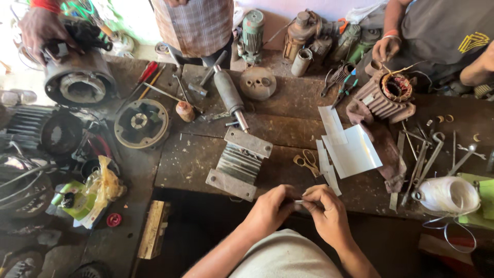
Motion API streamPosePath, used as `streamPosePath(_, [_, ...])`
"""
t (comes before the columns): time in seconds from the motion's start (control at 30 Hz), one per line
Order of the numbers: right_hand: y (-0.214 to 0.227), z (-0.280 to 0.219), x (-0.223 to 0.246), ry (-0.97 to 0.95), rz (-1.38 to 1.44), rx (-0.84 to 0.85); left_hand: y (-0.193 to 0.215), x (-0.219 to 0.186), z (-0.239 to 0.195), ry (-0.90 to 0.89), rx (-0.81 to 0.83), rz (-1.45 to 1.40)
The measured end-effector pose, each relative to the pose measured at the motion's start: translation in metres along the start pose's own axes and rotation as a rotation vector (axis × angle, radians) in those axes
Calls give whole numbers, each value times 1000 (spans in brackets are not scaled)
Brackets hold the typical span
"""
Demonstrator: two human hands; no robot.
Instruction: The person cuts small rectangular pieces from a white sheet using scissors and inserts them into slots on the exterior of a motor housing. The person repeats this process multiple times, handling the motor and the sheet throughout.
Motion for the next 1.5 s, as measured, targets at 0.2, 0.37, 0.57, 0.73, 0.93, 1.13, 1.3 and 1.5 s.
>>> streamPosePath(0.2, [-5, 0, 0, -394, 287, 128, -10, 11, -4, 277, -51, -223])
streamPosePath(0.37, [-4, -1, 6, -255, -47, -79, 0, 11, -2, -25, -4, 132])
streamPosePath(0.57, [1, -1, 21, -45, -201, -20, -2, 15, 4, 89, 3, 12])
streamPosePath(0.73, [5, 0, 24, -140, -57, 9, -8, 16, 1, -12, -51, 25])
streamPosePath(0.93, [3, 1, 21, -137, -10, -5, -20, 22, 1, -30, -137, -45])
streamPosePath(1.13, [-2, -9, 8, -87, -63, -112, -35, 34, -3, 60, -168, -187])
streamPosePath(1.3, [-13, -9, -13, -315, 218, -44, -43, 32, 2, 279, -199, -315])
streamPosePath(1.5, [0, -6, -11, -236, -41, -90, -23, 19, 6, 135, -63, -79])
Point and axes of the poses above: each hand's wrist, its own z-axis towards the middle knuckle, its own y-axis out of the back of the hand, x = y × z, the point moved 1 cm from there along z, towards the middle knuckle, and after that the axes turned 3 degrees about -z, right-handed, at the moved point
